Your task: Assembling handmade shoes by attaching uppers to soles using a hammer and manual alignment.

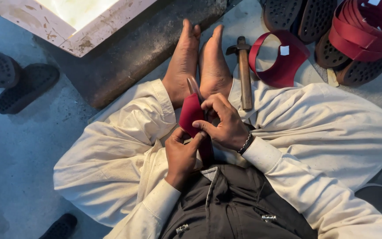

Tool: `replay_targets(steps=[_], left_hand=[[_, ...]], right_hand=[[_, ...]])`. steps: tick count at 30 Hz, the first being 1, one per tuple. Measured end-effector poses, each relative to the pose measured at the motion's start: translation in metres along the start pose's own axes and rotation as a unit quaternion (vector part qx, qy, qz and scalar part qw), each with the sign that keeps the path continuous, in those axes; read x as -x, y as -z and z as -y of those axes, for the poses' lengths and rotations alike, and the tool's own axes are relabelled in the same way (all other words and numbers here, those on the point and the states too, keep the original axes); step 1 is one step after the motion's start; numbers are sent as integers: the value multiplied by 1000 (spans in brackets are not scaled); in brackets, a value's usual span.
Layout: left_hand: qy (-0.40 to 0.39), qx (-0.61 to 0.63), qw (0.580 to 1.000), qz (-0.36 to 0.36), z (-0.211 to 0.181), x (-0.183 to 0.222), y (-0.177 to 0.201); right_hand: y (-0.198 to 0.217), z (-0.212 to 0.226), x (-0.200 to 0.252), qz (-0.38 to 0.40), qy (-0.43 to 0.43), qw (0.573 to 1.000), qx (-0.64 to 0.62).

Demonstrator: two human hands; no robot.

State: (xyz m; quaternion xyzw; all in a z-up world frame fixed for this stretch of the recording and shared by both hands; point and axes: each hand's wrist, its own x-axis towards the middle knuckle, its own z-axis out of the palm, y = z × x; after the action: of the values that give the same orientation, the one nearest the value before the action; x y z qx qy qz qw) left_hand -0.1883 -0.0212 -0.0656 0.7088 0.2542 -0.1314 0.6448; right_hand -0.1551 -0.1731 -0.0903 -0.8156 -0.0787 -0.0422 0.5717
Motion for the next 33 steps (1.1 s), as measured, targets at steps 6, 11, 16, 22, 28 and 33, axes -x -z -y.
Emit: replay_targets(steps=[6,11,16,22,28,33], left_hand=[[-1,-73,994,78,9,-15,18],[-263,-286,921,-1,-26,-38,41],[-378,-262,874,156,-23,-96,40],[-372,-173,888,209,-27,-108,34],[-334,-165,892,255,-33,-109,42],[-292,-102,914,261,-27,-115,38]], right_hand=[[-1,4,-7,1,-12,1000,-16],[-6,-5,-5,-1,-18,999,-33],[-9,-9,-5,9,2,1000,-24],[-11,-10,-4,11,-8,999,-30],[-11,-3,-5,5,-39,998,-52],[-8,4,-11,4,-38,998,-42]])
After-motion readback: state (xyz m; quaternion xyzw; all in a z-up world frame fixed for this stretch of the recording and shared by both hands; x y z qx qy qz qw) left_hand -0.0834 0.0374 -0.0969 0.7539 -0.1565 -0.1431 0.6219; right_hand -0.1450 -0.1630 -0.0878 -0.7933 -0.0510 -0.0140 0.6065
